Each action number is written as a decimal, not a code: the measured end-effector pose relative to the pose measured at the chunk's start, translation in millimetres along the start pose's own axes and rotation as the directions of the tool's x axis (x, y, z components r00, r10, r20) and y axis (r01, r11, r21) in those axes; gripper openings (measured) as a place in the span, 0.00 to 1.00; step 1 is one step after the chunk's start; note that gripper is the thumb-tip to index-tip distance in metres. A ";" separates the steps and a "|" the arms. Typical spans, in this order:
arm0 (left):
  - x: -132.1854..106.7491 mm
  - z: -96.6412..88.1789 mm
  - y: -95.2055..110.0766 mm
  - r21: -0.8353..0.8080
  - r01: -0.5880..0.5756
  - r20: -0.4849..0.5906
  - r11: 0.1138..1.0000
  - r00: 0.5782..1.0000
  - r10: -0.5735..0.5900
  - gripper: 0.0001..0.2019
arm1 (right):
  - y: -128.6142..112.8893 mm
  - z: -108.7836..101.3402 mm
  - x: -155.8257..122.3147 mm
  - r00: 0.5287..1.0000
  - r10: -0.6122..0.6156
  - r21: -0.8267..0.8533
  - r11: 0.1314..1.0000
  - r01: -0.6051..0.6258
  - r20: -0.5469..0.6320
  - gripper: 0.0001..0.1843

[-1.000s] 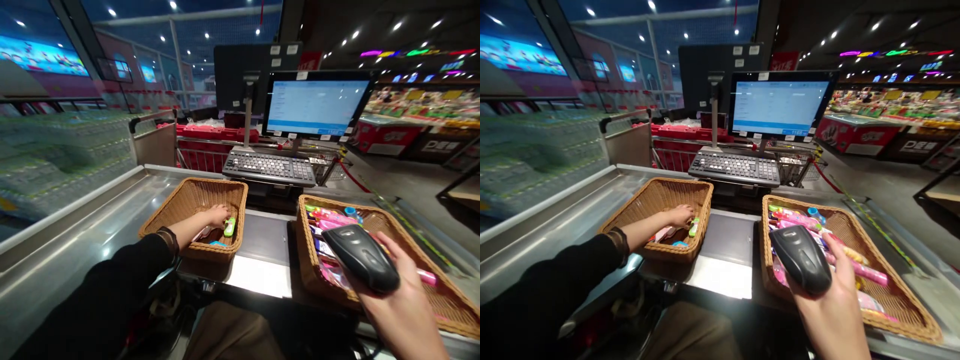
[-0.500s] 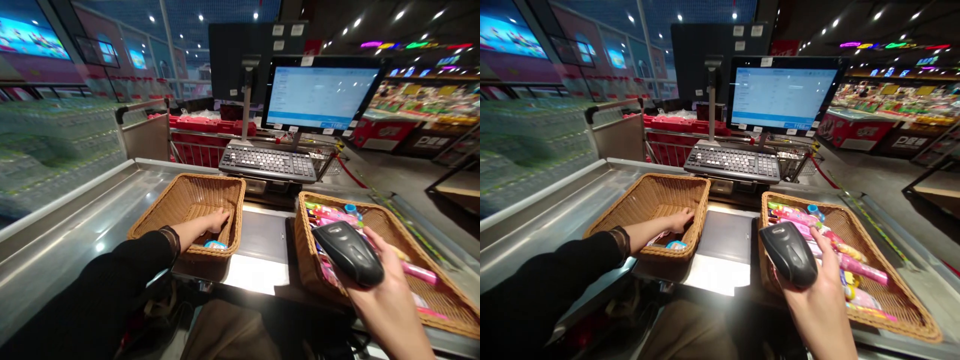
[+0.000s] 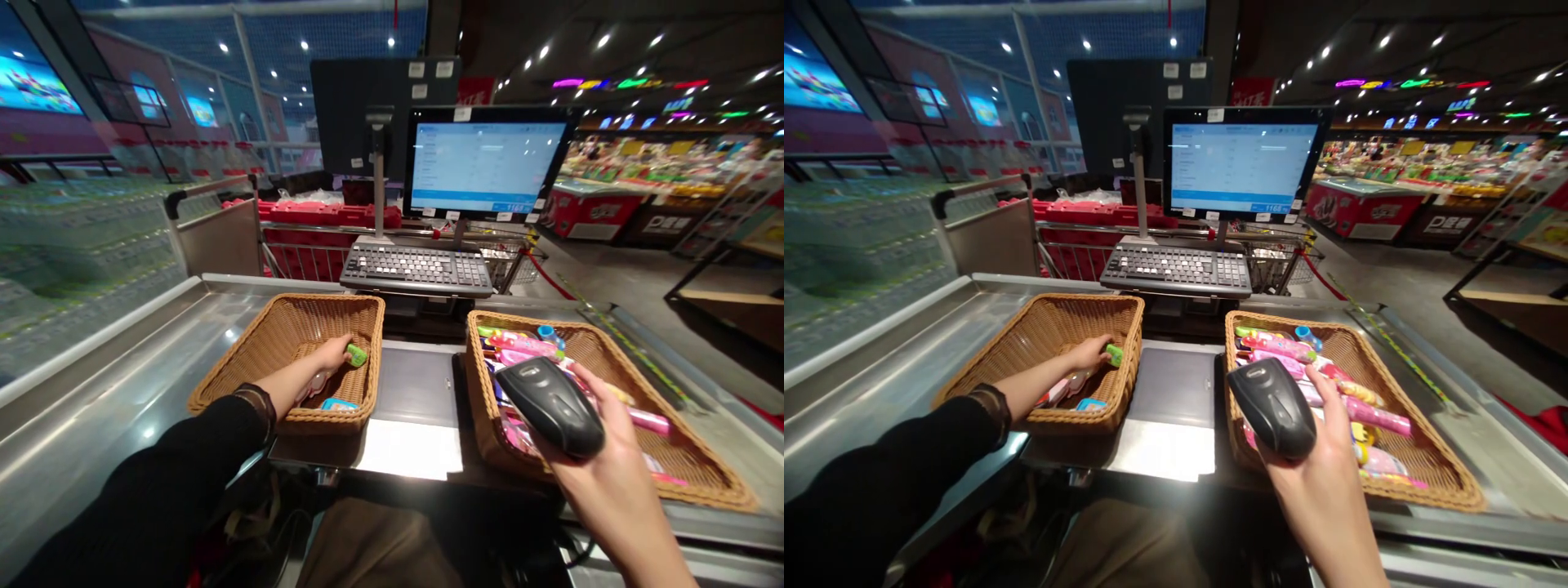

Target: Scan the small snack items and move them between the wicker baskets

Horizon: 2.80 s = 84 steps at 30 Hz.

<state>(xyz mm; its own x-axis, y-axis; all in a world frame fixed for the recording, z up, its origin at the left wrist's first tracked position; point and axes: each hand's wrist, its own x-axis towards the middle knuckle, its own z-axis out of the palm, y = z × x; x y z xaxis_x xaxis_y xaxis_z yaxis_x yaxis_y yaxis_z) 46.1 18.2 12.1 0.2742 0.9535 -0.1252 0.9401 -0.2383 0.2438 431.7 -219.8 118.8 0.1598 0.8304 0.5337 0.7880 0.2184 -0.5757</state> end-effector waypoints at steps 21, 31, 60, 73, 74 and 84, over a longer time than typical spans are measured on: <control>-6.2 -15.5 5.0 0.200 0.037 -0.001 0.979 0.999 -0.037 0.05 | 7.0 2.2 -0.5 1.000 -0.019 -0.012 1.000 0.019 0.003 0.20; -41.4 -81.3 28.6 0.167 -0.016 -0.514 0.986 0.852 0.101 0.08 | 2.6 -0.7 8.8 0.995 -0.101 -0.046 0.994 0.101 -0.002 0.13; -75.7 -81.2 173.5 0.292 -0.483 -0.517 0.825 0.646 0.561 0.11 | -44.1 7.7 -12.5 0.995 -0.071 -0.099 0.992 0.078 0.069 0.25; -74.1 -77.6 167.6 0.286 -0.476 -0.509 0.832 0.660 0.553 0.12 | -44.0 8.4 -12.5 0.996 -0.058 -0.082 0.995 0.064 0.072 0.23; -74.1 -77.6 167.0 0.286 -0.474 -0.510 0.833 0.660 0.551 0.12 | -44.0 8.9 -12.6 0.996 -0.055 -0.079 0.995 0.060 0.070 0.24; -71.7 -80.3 173.7 0.294 -0.490 -0.512 0.821 0.644 0.568 0.11 | -37.1 -4.6 -10.8 0.993 -0.016 -0.058 0.998 0.023 0.121 0.23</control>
<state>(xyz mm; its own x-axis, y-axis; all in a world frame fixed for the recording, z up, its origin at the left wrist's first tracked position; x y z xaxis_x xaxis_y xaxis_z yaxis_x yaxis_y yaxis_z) 173.4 -76.8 140.7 0.6071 0.5734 0.5501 0.6964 -0.7173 -0.0209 403.4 -239.2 137.2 0.0737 0.8827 0.4641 0.8247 0.2077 -0.5261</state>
